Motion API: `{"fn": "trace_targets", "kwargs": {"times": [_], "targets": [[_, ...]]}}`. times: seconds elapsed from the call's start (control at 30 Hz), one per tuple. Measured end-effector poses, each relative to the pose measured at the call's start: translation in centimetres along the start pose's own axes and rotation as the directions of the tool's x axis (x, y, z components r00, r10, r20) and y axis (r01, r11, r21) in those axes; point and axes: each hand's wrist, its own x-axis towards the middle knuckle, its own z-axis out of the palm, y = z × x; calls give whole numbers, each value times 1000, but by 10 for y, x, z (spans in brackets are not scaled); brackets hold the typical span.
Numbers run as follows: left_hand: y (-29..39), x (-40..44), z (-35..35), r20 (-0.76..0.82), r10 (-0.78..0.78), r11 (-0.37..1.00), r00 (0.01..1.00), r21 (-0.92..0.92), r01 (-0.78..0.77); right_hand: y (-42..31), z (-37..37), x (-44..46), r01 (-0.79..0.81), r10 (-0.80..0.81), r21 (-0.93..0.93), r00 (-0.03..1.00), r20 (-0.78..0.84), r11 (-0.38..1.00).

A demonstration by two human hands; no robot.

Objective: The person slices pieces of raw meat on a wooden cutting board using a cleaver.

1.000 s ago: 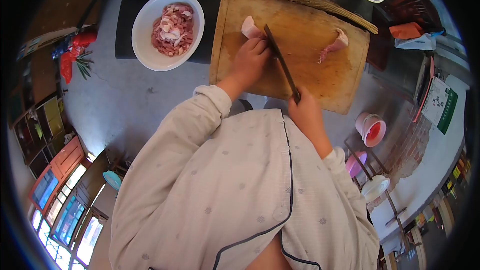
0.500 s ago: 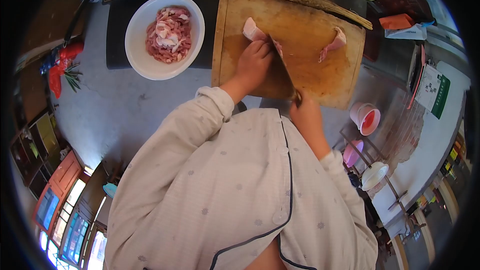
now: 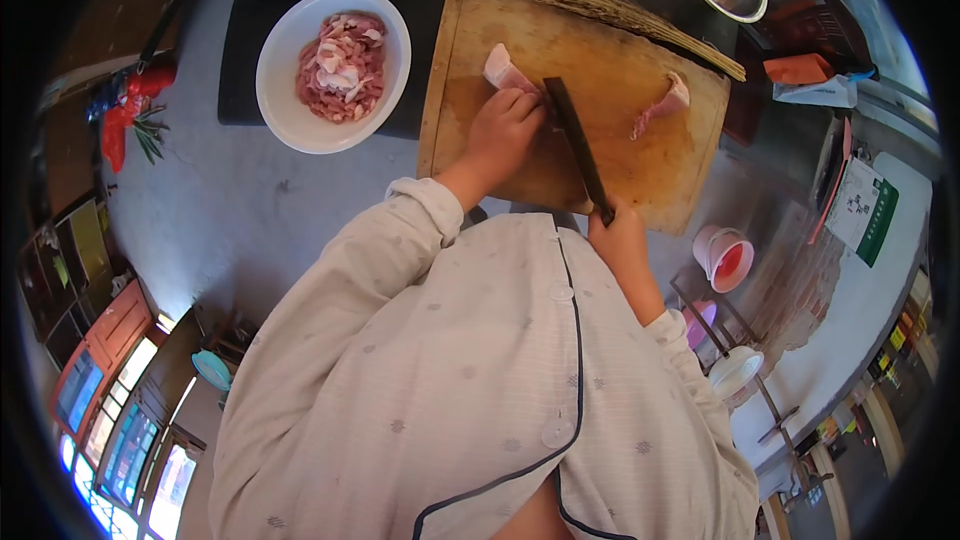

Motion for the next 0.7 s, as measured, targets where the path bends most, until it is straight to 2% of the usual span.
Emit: {"fn": "trace_targets", "kwargs": {"times": [0.1, 0.2, 0.3, 0.4, 0.5, 0.6, 0.67, 0.7], "targets": [[2, 2, -3, 16, 15, 1000, 1000, 7, -15, -13, -6, 31, -17, 16, 66, 1000, 13, 998], [3, 2, -2, 41, -2, 1000, 999, 6, 1, -21, -5, 39, 105, -96, 108, 992, -84, 989], [5, 3, -3, 61, -9, 1000, 998, 0, 9, -10, -15, 25, 74, -70, 46, 994, -81, 996], [7, 5, -1, 23, -22, 1000, 999, -4, 22, -17, -29, 11, -39, 39, -22, 999, 5, 999], [6, 4, 0, 45, -21, 1000, 999, -17, 22, -25, -29, 6, 31, -31, -71, 1000, 7, 997], [8, 4, -2, 35, -29, 999, 999, -26, 30, -29, -15, 25, 38, -25, -206, 998, 66, 978], [6, 3, -4, 65, -57, 998, 996, -38, 59, -49, -2, 51, 162, -163, -66, 987, 0, 985], [5, 3, -5, 78, -67, 997, 995, -43, 71, -60, 7, 70, 173, -174, -65, 985, -6, 983]]}}
